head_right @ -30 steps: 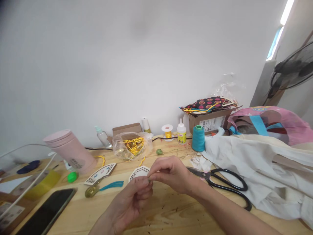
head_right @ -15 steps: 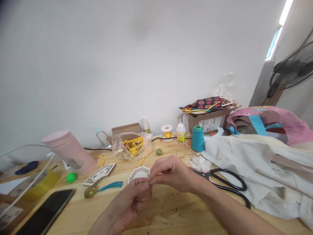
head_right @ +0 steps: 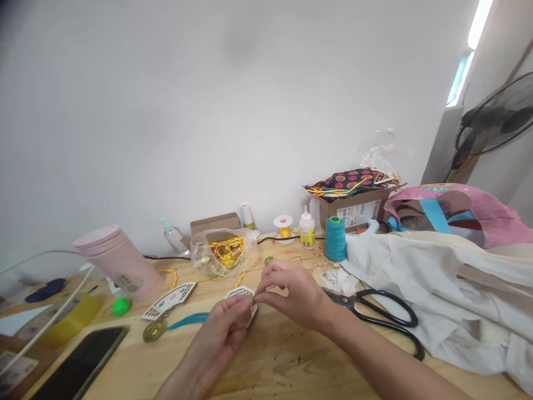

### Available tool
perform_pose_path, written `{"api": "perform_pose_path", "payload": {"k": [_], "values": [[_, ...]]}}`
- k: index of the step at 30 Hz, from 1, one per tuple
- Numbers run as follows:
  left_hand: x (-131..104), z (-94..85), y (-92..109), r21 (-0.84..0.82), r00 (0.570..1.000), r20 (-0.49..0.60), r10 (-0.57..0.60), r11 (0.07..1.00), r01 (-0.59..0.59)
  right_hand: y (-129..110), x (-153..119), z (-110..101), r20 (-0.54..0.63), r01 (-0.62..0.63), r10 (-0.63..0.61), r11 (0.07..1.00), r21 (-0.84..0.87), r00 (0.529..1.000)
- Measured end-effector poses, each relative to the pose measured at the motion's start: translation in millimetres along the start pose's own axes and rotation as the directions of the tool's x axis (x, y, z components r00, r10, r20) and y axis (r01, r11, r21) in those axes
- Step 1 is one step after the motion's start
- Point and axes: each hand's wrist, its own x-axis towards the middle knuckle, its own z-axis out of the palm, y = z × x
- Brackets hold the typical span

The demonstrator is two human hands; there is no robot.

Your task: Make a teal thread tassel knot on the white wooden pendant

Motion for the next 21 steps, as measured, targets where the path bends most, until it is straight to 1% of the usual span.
{"api": "perform_pose_path", "payload": {"k": [1,3,5,7,9,12,14,16,18,21], "values": [[0.7,-0.1,0.0,0.003,0.999,-0.007,0.032,0.999,-0.032,-0.9,1.1,-2.0,0.023,-0.015,0.014,1.000,0.012,1.000],[2.1,-0.5,0.5,0.023,0.995,-0.037,0.095,0.995,-0.094,-4.5,4.5,-9.9,0.107,-0.023,0.019,0.999,0.032,0.994],[3.1,-1.2,1.6,0.053,0.987,-0.079,0.139,0.989,-0.135,-9.5,6.6,-23.5,0.200,-0.026,0.024,1.000,0.004,0.979],[3.5,-2.1,3.2,0.073,0.981,-0.106,0.165,0.985,-0.158,-13.6,2.9,-41.2,0.259,-0.046,0.071,0.994,-0.103,0.963],[3.5,-3.1,4.8,0.083,0.976,-0.108,0.186,0.981,-0.178,-15.7,-9.9,-59.5,0.282,-0.086,0.162,0.961,-0.264,0.946],[3.6,-4.3,5.9,0.103,0.971,-0.095,0.218,0.973,-0.208,-16.8,-43.0,-79.2,0.261,-0.147,0.320,0.842,-0.518,0.911],[4.0,-4.3,5.3,0.144,0.964,-0.099,0.248,0.962,-0.233,-17.7,-67.0,-84.0,0.199,-0.203,0.419,0.736,-0.646,0.886],[3.7,-2.9,4.2,0.198,0.951,-0.105,0.290,0.943,-0.266,-18.3,-86.1,-82.5,0.157,-0.236,0.471,0.670,-0.704,0.868],[2.1,-0.5,3.6,0.245,0.935,-0.104,0.338,0.920,-0.306,-18.0,-97.8,-77.7,0.116,-0.271,0.485,0.653,-0.707,0.867],[-1.8,2.7,3.8,0.295,0.911,-0.083,0.403,0.884,-0.364,-16.2,-103.2,-72.2,0.057,-0.325,0.480,0.672,-0.666,0.876]]}}
